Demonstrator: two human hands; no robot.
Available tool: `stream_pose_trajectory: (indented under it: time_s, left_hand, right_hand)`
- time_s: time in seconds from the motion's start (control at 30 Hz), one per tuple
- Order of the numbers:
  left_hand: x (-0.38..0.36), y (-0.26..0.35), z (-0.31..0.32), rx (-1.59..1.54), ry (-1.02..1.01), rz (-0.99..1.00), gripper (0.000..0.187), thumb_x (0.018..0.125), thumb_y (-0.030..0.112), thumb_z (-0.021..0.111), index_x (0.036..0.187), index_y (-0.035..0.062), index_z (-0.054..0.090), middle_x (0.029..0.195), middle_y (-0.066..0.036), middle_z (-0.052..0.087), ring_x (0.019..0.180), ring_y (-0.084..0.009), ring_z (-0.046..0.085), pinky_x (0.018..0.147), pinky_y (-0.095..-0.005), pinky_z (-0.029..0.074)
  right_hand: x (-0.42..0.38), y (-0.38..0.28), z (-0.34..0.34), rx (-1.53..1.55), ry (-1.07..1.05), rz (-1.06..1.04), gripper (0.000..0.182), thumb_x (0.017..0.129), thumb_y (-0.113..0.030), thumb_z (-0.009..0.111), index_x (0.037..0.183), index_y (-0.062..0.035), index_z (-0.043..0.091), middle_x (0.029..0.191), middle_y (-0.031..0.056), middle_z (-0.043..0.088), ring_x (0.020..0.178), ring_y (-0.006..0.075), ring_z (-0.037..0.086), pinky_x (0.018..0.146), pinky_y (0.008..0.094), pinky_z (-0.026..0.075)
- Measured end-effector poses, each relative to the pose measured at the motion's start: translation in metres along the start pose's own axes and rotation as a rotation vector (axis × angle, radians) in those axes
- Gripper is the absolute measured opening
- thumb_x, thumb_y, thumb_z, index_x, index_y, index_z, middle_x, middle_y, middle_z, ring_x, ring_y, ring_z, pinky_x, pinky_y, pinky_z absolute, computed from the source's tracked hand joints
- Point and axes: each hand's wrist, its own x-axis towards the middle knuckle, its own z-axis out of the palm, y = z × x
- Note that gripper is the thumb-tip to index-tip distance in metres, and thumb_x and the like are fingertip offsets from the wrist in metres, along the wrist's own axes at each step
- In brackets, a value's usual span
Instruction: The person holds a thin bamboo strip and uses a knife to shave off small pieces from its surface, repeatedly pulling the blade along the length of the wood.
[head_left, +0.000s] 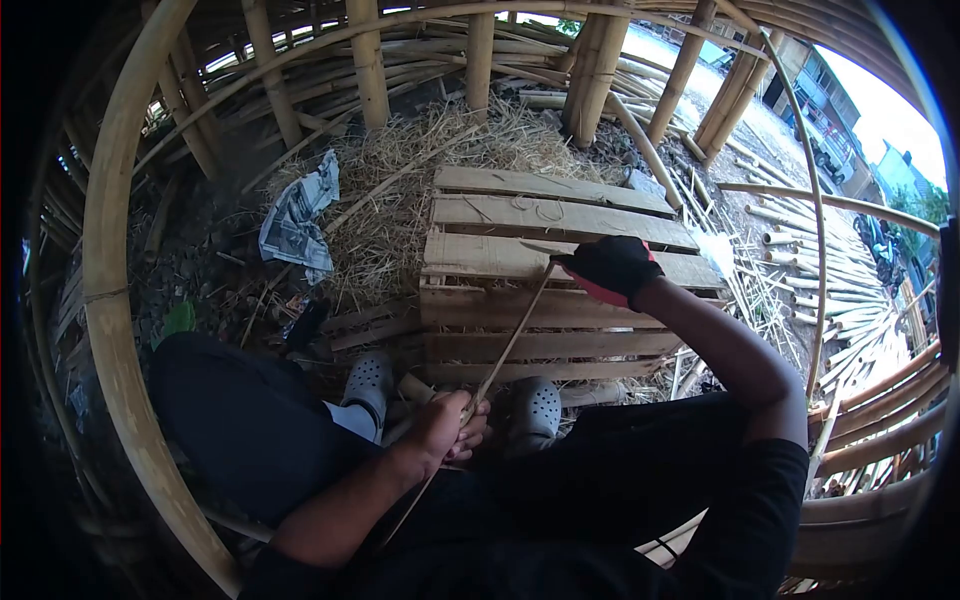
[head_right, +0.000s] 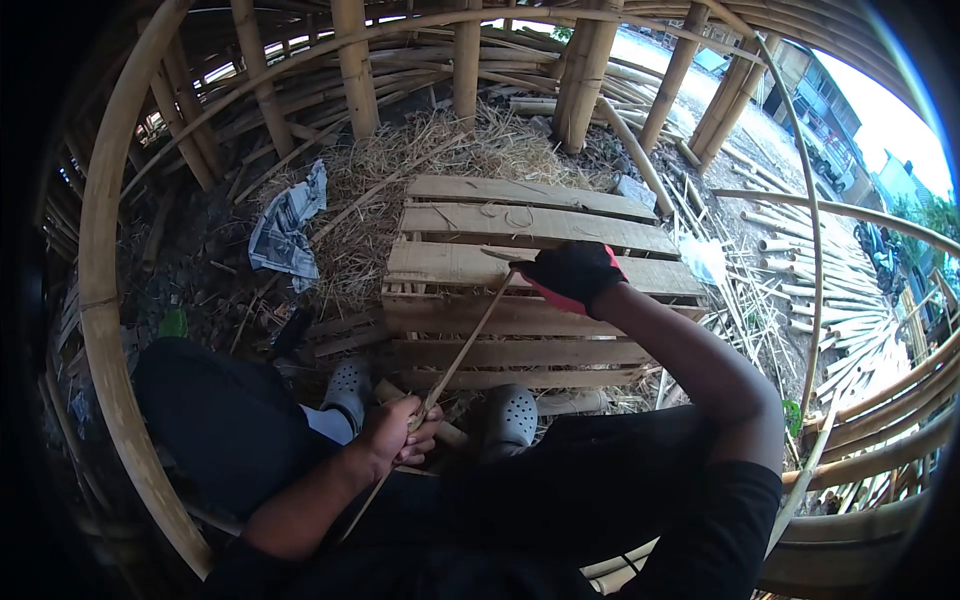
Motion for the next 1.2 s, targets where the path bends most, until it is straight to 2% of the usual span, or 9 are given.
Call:
stream_pose_trajectory:
  time_s: [0.1,0.3,0.37,0.4,0.47,0.5,0.57,1.0,1.2]
  left_hand:
    - [-0.003,0.002,0.003,0.027,-0.005,-0.020,0.025,0.094,0.027,0.027,0.080,0.0138,0.043,0.049,0.004,0.029,0.036,-0.0083,0.025,0.034,-0.0229,0.022]
    - [-0.005,0.002,0.001,-0.004,0.008,-0.030,0.025,0.095,0.027,0.027,0.080,0.0136,0.043,0.049,0.004,0.029,0.035,-0.0085,0.025,0.033,-0.0235,0.021]
    - [-0.003,0.001,0.001,0.022,0.048,-0.009,0.026,0.095,0.028,0.028,0.079,0.0140,0.043,0.049,0.004,0.030,0.035,-0.0082,0.026,0.034,-0.0235,0.021]
    - [-0.003,0.001,0.003,0.013,0.046,-0.007,0.026,0.095,0.028,0.028,0.079,0.0140,0.043,0.049,0.004,0.030,0.035,-0.0082,0.026,0.034,-0.0235,0.021]
    - [-0.002,-0.001,0.006,0.083,0.113,0.052,0.028,0.096,0.032,0.032,0.078,0.0143,0.044,0.049,0.004,0.030,0.036,-0.0080,0.026,0.034,-0.0235,0.022]
    - [-0.002,-0.002,0.006,0.085,0.114,0.048,0.028,0.096,0.032,0.032,0.078,0.0143,0.044,0.049,0.004,0.030,0.036,-0.0080,0.026,0.034,-0.0235,0.022]
    - [-0.002,-0.003,0.008,0.097,0.183,0.076,0.029,0.096,0.035,0.036,0.078,0.0141,0.045,0.050,0.004,0.031,0.037,-0.0076,0.026,0.035,-0.0233,0.022]
    - [0.009,-0.008,0.005,0.221,0.268,0.183,0.024,0.095,0.029,0.037,0.085,0.0101,0.050,0.053,0.002,0.034,0.042,-0.0076,0.031,0.037,-0.0228,0.026]
    - [0.008,-0.004,0.008,0.227,0.269,0.169,0.023,0.094,0.026,0.035,0.085,0.0098,0.049,0.054,0.002,0.035,0.043,-0.0078,0.032,0.037,-0.0226,0.027]
  right_hand:
    - [0.001,0.014,0.012,0.101,-0.116,0.087,0.051,0.098,-0.049,0.034,0.085,-0.0140,0.069,0.073,0.0084,0.068,0.070,0.0299,0.067,0.061,0.0444,0.052]
    - [-0.021,-0.014,0.007,0.018,0.174,0.162,0.045,0.096,-0.047,0.041,0.083,-0.0139,0.069,0.067,0.0105,0.065,0.063,0.0317,0.065,0.056,0.0446,0.051]
    - [-0.039,-0.045,-0.010,0.050,0.272,0.115,0.040,0.095,-0.045,0.046,0.083,-0.0140,0.068,0.067,0.0118,0.065,0.057,0.0314,0.064,0.052,0.0435,0.050]
    - [-0.043,-0.052,0.002,-0.057,0.325,-0.054,0.038,0.094,-0.046,0.049,0.084,-0.0145,0.068,0.067,0.0120,0.064,0.054,0.0313,0.063,0.049,0.0421,0.049]
    - [-0.055,-0.073,-0.016,0.171,0.056,-0.155,0.041,0.097,-0.048,0.041,0.099,-0.0187,0.069,0.075,0.0103,0.065,0.063,0.0279,0.066,0.052,0.0422,0.051]
    - [-0.053,-0.078,-0.013,0.175,0.055,-0.153,0.041,0.097,-0.048,0.041,0.099,-0.0187,0.069,0.075,0.0103,0.065,0.063,0.0279,0.066,0.052,0.0422,0.051]
    - [-0.047,-0.082,-0.002,0.198,-0.117,-0.152,0.045,0.095,-0.052,0.042,0.094,-0.0169,0.070,0.073,0.0104,0.066,0.065,0.0295,0.067,0.056,0.0418,0.052]
    - [-0.034,-0.065,-0.005,0.021,-0.077,-0.291,0.048,0.095,-0.054,0.040,0.092,-0.0169,0.070,0.074,0.0078,0.068,0.068,0.0291,0.067,0.059,0.0407,0.053]
    - [-0.010,-0.022,0.002,-0.013,-0.155,-0.063,0.045,0.096,-0.053,0.038,0.096,-0.0221,0.071,0.080,0.0078,0.069,0.071,0.0286,0.068,0.064,0.0413,0.053]
